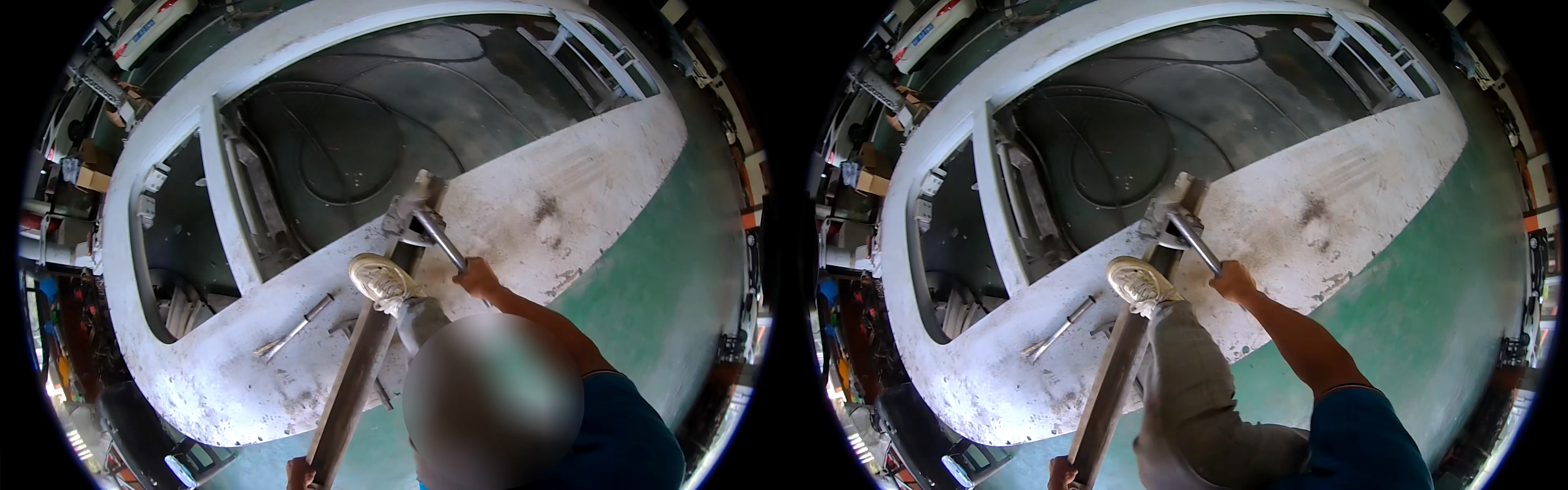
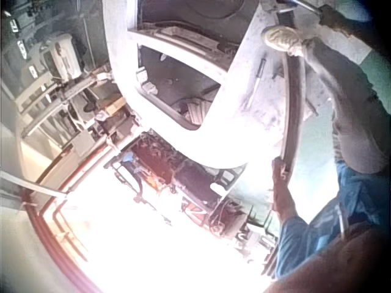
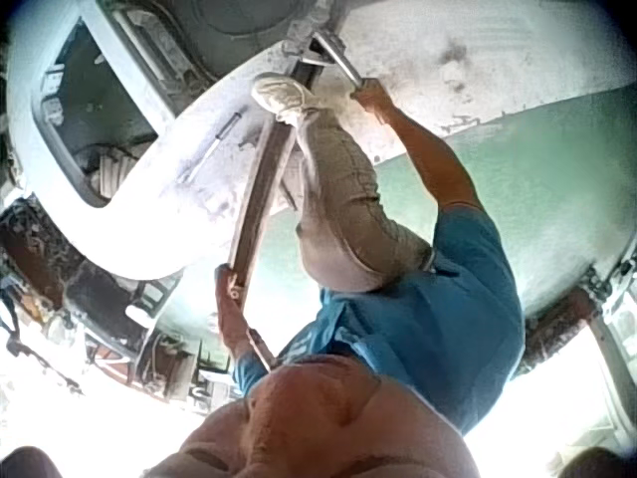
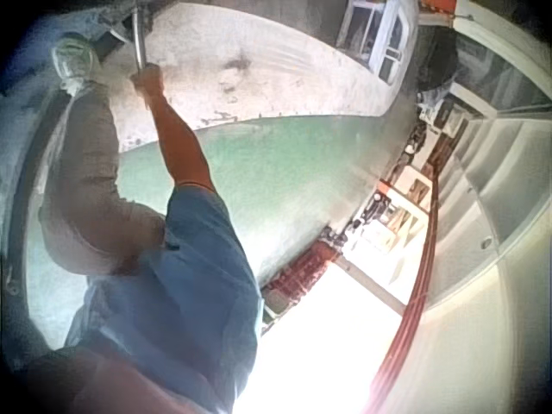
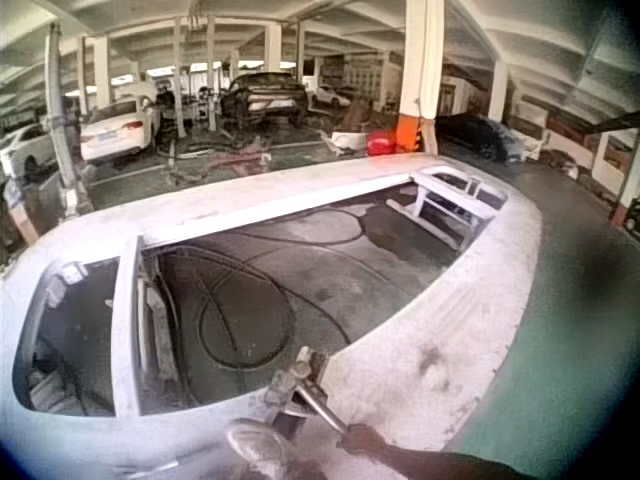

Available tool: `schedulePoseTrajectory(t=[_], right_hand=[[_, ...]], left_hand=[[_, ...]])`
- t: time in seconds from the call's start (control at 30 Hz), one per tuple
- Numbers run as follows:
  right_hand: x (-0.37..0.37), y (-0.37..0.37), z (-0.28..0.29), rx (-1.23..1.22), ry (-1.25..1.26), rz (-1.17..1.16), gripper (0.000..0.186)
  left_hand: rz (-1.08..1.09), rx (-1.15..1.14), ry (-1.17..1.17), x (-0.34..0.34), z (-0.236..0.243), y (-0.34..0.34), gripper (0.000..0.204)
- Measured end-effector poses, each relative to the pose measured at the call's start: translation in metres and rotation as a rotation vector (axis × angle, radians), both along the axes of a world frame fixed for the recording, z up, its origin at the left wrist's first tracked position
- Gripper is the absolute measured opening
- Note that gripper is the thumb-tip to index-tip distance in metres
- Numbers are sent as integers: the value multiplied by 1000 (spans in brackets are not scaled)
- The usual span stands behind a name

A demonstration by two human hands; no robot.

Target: The person uses a hammer and a metal bar to repeatedly strike and pry a metal trim piece on a white car body shell. The person repositions the bar and hammer multiple times to work along the length of the trim, then briefly walks around the workshop before returning to the car.

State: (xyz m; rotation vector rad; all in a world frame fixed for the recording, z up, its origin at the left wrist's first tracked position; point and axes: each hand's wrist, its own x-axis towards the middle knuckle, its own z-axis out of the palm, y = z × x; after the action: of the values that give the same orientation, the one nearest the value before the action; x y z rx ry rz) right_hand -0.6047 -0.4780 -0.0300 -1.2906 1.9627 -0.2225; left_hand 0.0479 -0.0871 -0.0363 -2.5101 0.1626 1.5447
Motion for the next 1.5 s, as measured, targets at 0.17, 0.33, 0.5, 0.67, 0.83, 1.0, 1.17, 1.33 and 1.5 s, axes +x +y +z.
schedulePoseTrajectory(t=[0.17, 0.33, 0.5, 0.67, 0.83, 1.0, 1.17, 1.33, 1.5], right_hand=[[21, 29, 37, 104, -413, -256, 24], [-20, 87, 50, 108, -348, -390, 23], [-12, 137, 1, 268, -499, -524, 23], [-26, 146, -27, 287, -671, -742, 21], [-55, 129, -60, 211, -746, -763, 20], [-76, 146, -100, 87, -211, -535, 26], [-55, 150, -65, 127, 382, -204, 38], [-64, 176, -66, 160, 290, -263, 40], [-85, 220, -44, 216, 179, -182, 36]], left_hand=[[-539, -146, -49, -27, 70, 5, 20], [-344, -278, 29, -93, 112, -25, 13], [-871, -397, -124, -46, 48, 53, 16], [-851, -357, -191, -55, 11, 58, 24], [-878, -458, -168, -39, -11, 81, 23], [-760, -486, -71, -52, -6, 65, 24], [-794, -459, -90, -85, 36, 37, 22], [-733, -391, -91, -90, 33, 38, 22], [-792, -401, -177, -78, 6, 68, 23]])
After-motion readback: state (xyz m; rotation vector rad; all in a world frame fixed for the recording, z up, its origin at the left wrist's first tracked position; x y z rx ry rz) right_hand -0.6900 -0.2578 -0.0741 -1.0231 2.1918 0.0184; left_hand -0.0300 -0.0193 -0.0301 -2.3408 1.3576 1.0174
